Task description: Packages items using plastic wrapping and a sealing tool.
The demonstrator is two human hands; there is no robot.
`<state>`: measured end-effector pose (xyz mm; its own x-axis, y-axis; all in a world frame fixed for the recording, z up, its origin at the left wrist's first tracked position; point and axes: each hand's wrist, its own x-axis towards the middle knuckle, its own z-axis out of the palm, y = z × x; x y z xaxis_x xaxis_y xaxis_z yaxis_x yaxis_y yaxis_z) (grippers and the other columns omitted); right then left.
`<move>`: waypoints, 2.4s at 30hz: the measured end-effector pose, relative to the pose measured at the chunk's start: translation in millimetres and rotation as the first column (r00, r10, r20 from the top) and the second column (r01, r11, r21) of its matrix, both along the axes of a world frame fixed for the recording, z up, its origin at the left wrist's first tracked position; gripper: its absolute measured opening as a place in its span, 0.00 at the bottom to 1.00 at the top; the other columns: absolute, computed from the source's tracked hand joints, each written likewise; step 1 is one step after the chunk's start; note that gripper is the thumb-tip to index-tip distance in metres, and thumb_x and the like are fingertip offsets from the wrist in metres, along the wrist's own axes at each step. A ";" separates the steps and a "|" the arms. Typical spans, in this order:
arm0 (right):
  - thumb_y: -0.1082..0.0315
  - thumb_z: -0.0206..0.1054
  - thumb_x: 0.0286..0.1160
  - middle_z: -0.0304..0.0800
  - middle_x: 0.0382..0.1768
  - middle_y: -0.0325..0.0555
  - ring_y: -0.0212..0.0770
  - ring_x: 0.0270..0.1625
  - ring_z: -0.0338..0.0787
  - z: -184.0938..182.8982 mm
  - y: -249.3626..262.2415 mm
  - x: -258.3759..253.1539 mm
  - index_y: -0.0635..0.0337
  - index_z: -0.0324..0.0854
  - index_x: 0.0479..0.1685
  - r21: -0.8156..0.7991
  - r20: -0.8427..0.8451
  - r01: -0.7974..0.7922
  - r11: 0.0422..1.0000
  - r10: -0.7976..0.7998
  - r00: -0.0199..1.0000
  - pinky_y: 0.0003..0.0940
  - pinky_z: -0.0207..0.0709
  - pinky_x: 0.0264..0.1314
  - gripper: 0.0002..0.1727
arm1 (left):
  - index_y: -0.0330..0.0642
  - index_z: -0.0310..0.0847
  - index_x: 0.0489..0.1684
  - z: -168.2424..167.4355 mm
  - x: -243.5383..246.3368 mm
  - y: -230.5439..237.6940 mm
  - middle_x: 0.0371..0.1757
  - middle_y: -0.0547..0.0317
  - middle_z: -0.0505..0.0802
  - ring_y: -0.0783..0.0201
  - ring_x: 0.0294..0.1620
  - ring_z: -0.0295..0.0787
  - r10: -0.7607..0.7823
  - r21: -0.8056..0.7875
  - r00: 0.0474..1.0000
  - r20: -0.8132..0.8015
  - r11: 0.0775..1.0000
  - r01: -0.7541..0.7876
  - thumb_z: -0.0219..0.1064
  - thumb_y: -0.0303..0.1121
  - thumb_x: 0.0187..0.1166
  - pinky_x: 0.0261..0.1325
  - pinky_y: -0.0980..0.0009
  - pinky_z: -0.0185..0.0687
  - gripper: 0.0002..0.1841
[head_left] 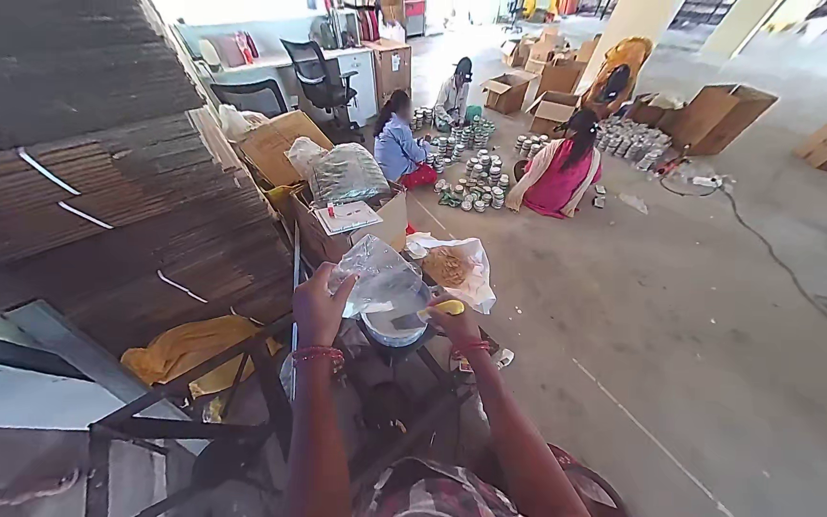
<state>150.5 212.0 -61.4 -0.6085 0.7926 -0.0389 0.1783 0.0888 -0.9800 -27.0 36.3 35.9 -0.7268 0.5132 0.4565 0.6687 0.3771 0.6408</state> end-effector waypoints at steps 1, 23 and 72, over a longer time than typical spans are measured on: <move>0.71 0.75 0.71 0.93 0.38 0.47 0.36 0.34 0.93 3.7 3.2 3.8 0.64 0.88 0.46 0.011 0.011 0.029 1.000 -0.029 1.000 0.36 0.90 0.42 0.09 | 0.32 0.87 0.52 1.3 -0.8 0.8 0.41 0.36 0.94 0.37 0.45 0.93 -0.002 -0.008 1.000 -0.005 1.000 0.002 0.76 0.40 0.77 0.53 0.34 0.80 0.18; 0.70 0.75 0.73 0.93 0.35 0.47 0.35 0.30 0.91 -16.3 10.6 13.5 0.65 0.88 0.47 0.002 -0.075 0.151 0.989 -0.150 0.986 0.34 0.89 0.38 0.09 | 0.34 0.87 0.47 21.6 -15.6 43.2 0.35 0.38 0.93 0.37 0.38 0.93 -0.405 -0.255 0.889 -0.216 0.902 0.349 0.74 0.38 0.80 0.43 0.35 0.83 0.14; 0.75 0.75 0.73 0.94 0.39 0.51 0.39 0.33 0.94 -8.2 17.5 -11.7 0.66 0.85 0.51 -0.135 -0.064 0.023 0.991 -0.032 0.997 0.35 0.91 0.39 0.11 | 0.34 0.86 0.48 -2.4 -26.9 -22.1 0.42 0.45 0.94 0.57 0.43 0.93 -0.125 0.209 0.989 -0.073 0.968 0.138 0.77 0.38 0.76 0.52 0.53 0.87 0.16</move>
<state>138.8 229.5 -69.6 -0.5914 0.7993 -0.1067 0.1135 -0.0484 -0.9924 -53.9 14.2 33.5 -0.6281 0.4892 0.6052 0.7421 0.1426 0.6550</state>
